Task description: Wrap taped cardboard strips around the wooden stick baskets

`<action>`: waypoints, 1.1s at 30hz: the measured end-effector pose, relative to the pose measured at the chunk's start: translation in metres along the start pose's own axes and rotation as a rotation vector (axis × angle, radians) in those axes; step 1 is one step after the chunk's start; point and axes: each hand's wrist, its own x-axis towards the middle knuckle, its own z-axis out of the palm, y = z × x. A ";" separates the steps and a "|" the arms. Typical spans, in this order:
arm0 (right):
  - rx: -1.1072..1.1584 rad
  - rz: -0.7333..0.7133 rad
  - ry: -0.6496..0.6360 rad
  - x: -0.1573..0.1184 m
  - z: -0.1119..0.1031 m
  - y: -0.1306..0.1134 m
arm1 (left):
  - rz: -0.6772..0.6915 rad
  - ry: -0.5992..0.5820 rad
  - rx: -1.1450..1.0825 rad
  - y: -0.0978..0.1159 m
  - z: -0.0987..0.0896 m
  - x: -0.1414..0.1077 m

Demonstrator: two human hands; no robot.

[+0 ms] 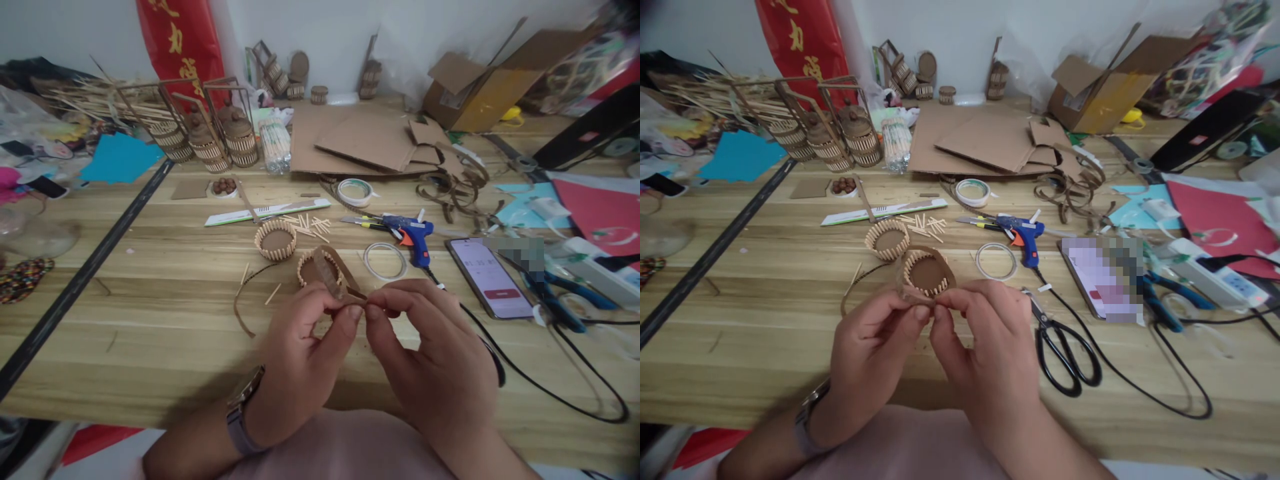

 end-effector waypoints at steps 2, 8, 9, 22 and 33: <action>-0.005 -0.005 0.000 0.000 0.000 0.000 | -0.001 -0.005 -0.006 0.001 -0.001 -0.001; -0.005 -0.003 -0.007 0.000 0.000 0.000 | -0.009 -0.007 -0.026 0.002 -0.002 -0.002; -0.008 -0.003 -0.005 -0.001 0.000 0.000 | -0.008 -0.008 -0.021 0.001 -0.002 -0.002; -0.041 -0.049 -0.004 -0.003 0.001 0.002 | 0.092 0.016 0.115 0.002 0.000 -0.002; -0.017 -0.045 -0.025 -0.001 0.000 0.005 | 0.093 0.004 0.070 0.000 0.000 0.001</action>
